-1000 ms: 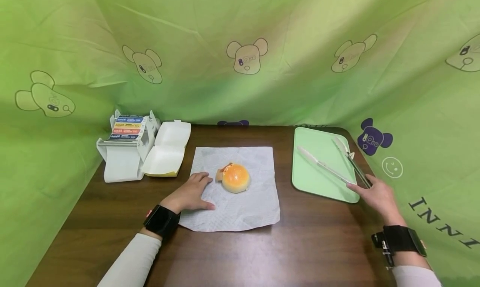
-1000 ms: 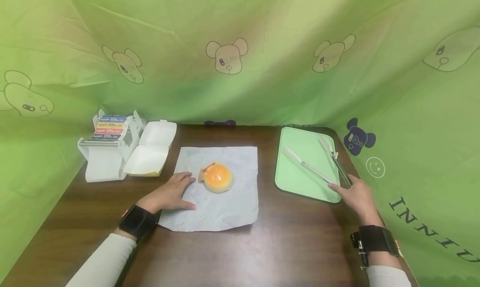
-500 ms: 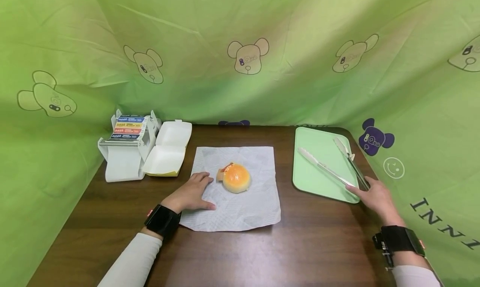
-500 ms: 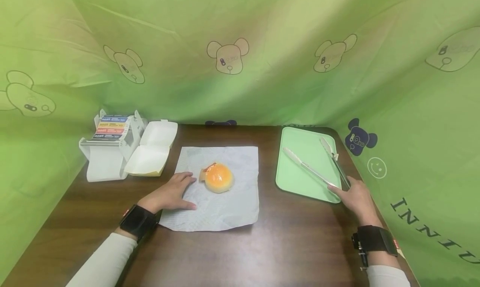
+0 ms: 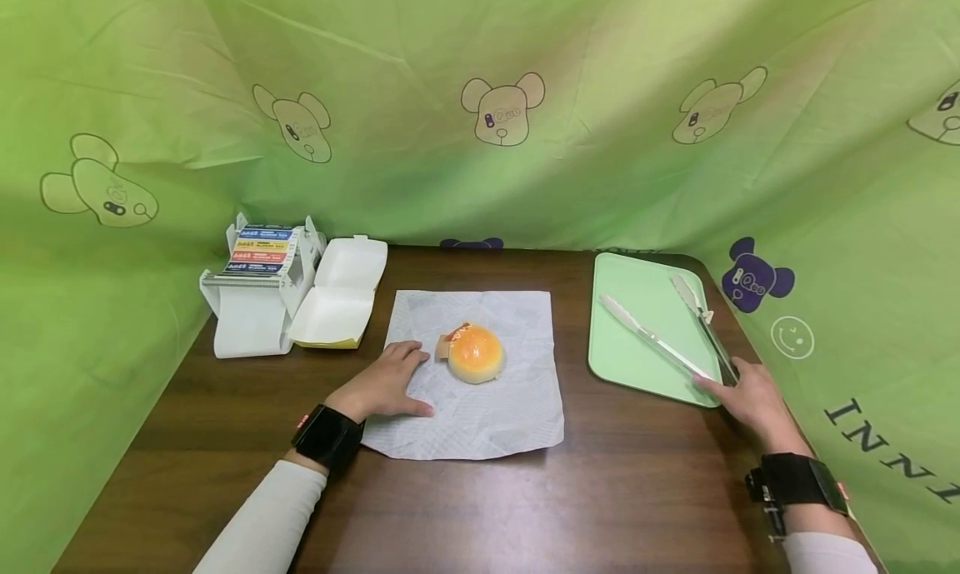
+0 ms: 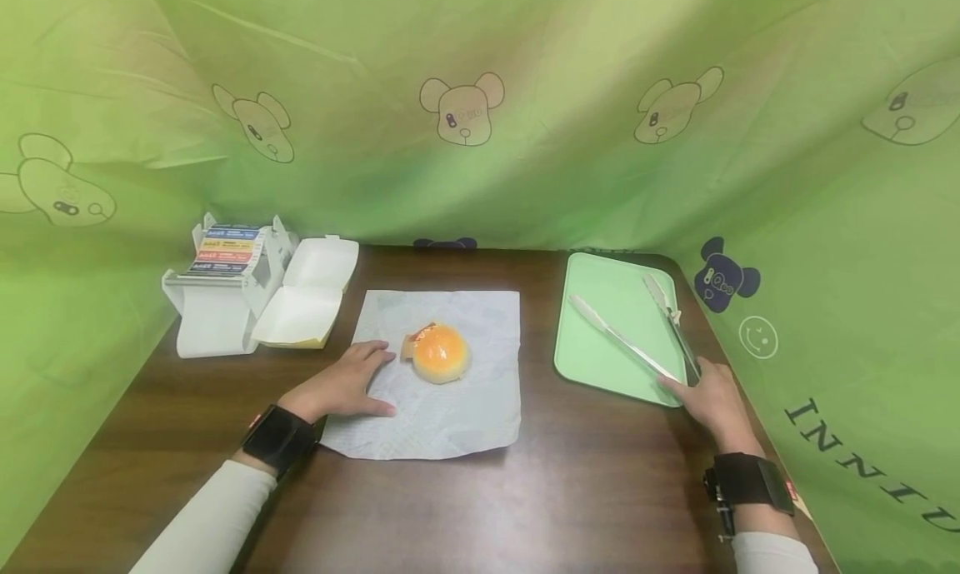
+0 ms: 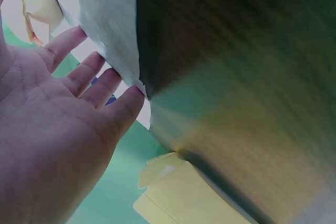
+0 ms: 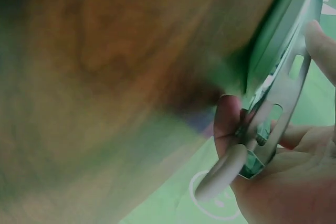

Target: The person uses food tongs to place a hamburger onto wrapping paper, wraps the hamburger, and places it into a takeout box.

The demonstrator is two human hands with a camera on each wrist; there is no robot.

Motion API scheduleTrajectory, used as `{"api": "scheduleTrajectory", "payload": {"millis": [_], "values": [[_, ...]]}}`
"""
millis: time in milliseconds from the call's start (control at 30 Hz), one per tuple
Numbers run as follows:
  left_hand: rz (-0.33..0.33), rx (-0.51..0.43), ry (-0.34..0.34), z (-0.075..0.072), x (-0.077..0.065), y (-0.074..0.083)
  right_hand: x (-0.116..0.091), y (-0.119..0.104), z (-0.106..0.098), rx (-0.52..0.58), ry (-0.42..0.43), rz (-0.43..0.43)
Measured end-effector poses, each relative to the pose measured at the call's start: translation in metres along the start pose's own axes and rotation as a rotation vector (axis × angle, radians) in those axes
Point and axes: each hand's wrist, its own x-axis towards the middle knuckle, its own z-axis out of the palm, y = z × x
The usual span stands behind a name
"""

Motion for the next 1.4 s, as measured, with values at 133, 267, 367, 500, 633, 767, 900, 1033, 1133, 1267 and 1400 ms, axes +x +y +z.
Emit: {"api": "scheduleTrajectory", "payload": {"millis": [133, 267, 367, 500, 633, 767, 900, 1033, 1133, 1267, 1400], "values": [[-0.005, 0.005, -0.001, 0.0, 0.0, 0.0, 0.0, -0.003, -0.003, 0.005, -0.042, 0.021], [-0.003, 0.009, 0.004, 0.001, 0.001, -0.001, -0.002, -0.009, -0.006, 0.011, -0.015, 0.017], [0.005, 0.012, 0.007, 0.002, 0.001, -0.002, -0.006, -0.019, -0.007, 0.015, 0.048, 0.027], [0.003, 0.019, 0.006, 0.002, 0.0, -0.002, -0.006, -0.043, -0.005, 0.025, 0.171, -0.035], [-0.007, 0.02, -0.002, 0.001, 0.0, -0.001, -0.003, -0.08, 0.002, 0.045, 0.258, -0.164], [-0.009, 0.017, -0.008, 0.0, -0.001, 0.001, 0.002, -0.125, 0.015, 0.087, 0.255, -0.282], [-0.021, 0.02, -0.019, 0.0, -0.001, 0.003, 0.011, -0.168, 0.032, 0.103, 0.15, -0.368], [-0.016, 0.032, -0.021, -0.001, -0.003, 0.003, 0.023, -0.205, 0.047, 0.074, 0.035, -0.483], [0.006, 0.044, -0.014, 0.0, -0.004, 0.003, 0.033, -0.226, 0.058, 0.061, -0.041, -0.56], [0.019, 0.044, -0.004, 0.0, -0.004, 0.003, 0.048, -0.242, 0.074, 0.025, -0.143, -0.633], [0.004, 0.017, -0.011, 0.001, -0.005, 0.003, 0.059, -0.25, 0.085, -0.018, -0.225, -0.68]]}}
